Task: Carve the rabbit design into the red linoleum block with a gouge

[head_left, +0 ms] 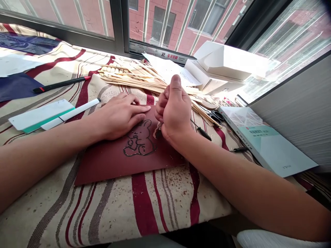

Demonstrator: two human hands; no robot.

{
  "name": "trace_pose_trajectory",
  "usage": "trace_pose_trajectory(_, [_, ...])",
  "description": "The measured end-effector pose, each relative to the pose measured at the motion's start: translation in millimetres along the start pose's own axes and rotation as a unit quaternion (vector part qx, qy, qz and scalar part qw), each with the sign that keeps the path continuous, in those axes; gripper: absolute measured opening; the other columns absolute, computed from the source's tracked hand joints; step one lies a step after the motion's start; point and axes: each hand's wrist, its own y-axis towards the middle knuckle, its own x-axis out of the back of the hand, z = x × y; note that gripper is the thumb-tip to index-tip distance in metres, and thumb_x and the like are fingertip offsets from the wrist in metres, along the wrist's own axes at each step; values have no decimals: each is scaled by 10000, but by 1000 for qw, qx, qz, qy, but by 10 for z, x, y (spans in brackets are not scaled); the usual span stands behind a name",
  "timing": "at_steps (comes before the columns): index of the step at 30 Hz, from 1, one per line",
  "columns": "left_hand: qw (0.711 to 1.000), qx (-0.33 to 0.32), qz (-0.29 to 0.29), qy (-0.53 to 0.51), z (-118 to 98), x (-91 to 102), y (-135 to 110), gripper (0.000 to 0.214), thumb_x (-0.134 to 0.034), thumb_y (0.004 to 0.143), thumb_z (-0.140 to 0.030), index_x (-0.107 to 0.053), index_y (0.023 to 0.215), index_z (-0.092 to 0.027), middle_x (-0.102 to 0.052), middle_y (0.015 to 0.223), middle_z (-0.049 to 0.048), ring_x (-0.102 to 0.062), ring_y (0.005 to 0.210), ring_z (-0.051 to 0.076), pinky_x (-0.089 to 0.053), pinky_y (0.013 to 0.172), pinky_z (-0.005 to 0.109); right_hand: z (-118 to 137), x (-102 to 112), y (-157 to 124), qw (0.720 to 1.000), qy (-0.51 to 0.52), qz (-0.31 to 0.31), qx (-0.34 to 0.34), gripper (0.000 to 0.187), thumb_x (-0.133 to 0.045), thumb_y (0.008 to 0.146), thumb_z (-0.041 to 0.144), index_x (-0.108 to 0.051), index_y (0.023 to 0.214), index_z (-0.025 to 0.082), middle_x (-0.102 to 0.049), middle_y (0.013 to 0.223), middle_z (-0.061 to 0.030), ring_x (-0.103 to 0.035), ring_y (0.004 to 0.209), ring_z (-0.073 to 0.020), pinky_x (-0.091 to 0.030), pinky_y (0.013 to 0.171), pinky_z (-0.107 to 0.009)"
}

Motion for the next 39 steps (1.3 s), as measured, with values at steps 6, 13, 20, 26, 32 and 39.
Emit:
trace_pose_trajectory(6, [999, -34, -8, -8, 59, 3, 0, 581, -332, 1033, -551, -826, 1183, -285, -671, 1347, 124, -602, 1241, 358, -444, 1158, 597, 20, 13, 67, 995, 78, 57, -40, 598, -503, 1072, 669, -300, 698, 250, -216, 548, 111, -162, 433, -67, -175, 400, -218])
trace_pose_trajectory(13, [997, -55, -47, -3, 131, -76, -20, 635, -296, 1063, -624, -794, 1298, -307, -672, 1355, 122, -607, 1260, 348, -436, 1175, 574, 151, -34, 55, 989, 123, -10, -84, 573, -381, 1155, 550, -290, 683, 239, -197, 538, 111, -147, 434, -60, -167, 403, -206])
trace_pose_trajectory(20, [997, -54, -58, 16, 117, 78, -13, 557, -344, 1046, -542, -755, 1234, -216, -698, 1335, 140, -613, 1228, 350, -443, 1151, 554, 341, 110, 11, 995, 62, 67, 37, 639, -584, 1005, 731, -327, 680, 245, -210, 580, 93, -172, 471, -80, -212, 423, -231])
trace_pose_trajectory(26, [994, 36, -67, 72, 128, 240, -48, 397, -376, 1017, -586, -571, 904, -259, -686, 831, 76, -618, 764, 264, -453, 729, 413, 308, 100, -65, 983, 84, 162, 15, 595, -630, 1000, 676, -396, 676, 234, -267, 572, 89, -171, 477, -81, -201, 426, -237])
trace_pose_trajectory(32, [992, 38, 22, 119, -60, 191, -95, 317, -356, 990, -522, -544, 987, -265, -715, 823, 80, -637, 709, 279, -335, 625, 383, 198, -8, -112, 989, 66, 135, 10, 625, -587, 1002, 729, -412, 664, 233, -294, 538, 98, -185, 446, -68, -197, 427, -238])
trace_pose_trajectory(39, [991, -16, 119, 52, -72, 335, -120, 422, -403, 987, -596, -565, 795, -257, -721, 805, 72, -677, 725, 269, -448, 651, 386, 165, 28, -79, 987, 60, 150, 7, 602, -623, 994, 708, -434, 680, 230, -306, 543, 102, -189, 450, -64, -178, 423, -229])
